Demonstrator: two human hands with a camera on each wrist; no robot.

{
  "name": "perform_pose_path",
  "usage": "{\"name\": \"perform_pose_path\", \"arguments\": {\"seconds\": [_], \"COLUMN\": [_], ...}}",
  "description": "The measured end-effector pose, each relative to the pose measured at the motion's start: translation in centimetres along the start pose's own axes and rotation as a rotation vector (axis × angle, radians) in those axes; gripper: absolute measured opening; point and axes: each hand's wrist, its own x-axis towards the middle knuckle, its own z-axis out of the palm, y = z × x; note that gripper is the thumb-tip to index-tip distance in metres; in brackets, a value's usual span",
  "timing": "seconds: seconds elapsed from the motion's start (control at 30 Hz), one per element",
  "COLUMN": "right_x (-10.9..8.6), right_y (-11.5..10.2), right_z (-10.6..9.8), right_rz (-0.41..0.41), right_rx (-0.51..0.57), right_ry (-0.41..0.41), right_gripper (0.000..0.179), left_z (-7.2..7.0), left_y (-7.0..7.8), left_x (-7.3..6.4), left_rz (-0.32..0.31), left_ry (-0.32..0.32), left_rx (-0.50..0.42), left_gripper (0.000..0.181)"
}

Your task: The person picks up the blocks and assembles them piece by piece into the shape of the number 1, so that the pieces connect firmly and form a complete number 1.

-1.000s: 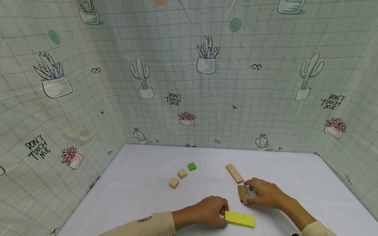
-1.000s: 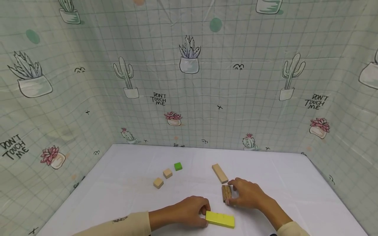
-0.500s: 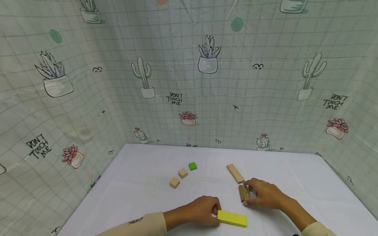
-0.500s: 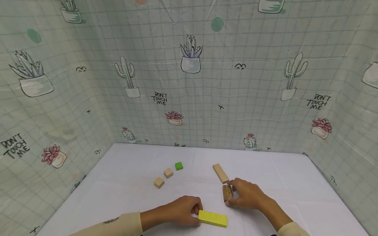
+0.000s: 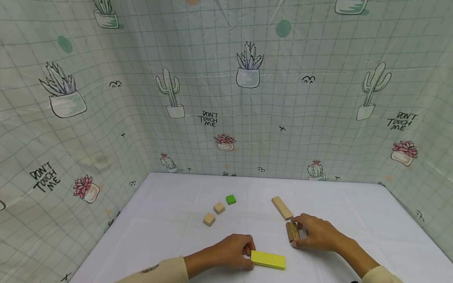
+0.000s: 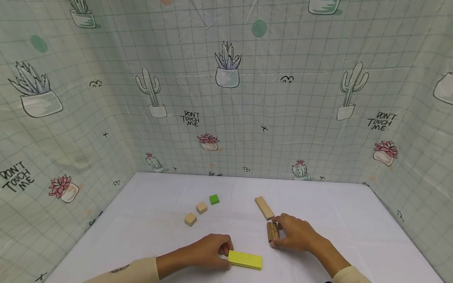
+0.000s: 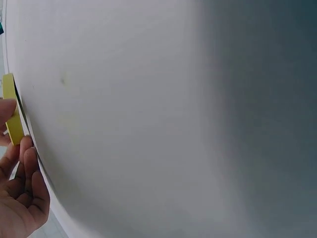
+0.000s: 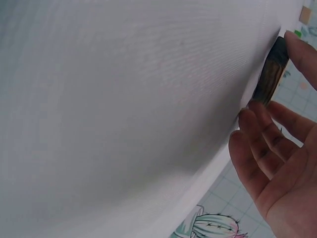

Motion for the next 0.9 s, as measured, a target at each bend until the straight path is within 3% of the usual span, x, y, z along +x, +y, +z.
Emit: {"name": "perform_pose_path", "arguments": {"seconds": [0.23, 0.57, 0.9], "right_x": [0.1, -0.1, -0.2], "right_y": [0.0, 0.6, 0.5], "right_z": [0.0, 0.1, 0.0], "right_rz": [-0.014, -0.103, -0.096], "right_rx": [0.020, -0.006, 0.002], "right_ry": [-0.013, 0.020, 0.016], "right_gripper": [0.072, 0.070, 0.071], "left_z": [-0.6, -1.4, -1.9], "left_y": [-1.0, -1.9, -3.1], "left_x": [-0.8, -1.9, -3.0], "left_rz": [-0.031, -0.044, -0.043], "left_ry": [0.012, 0.011, 0.019], "left_rx": [-0.027, -0.031, -0.028], "left_gripper": [0.024, 0.024, 0.025]}}
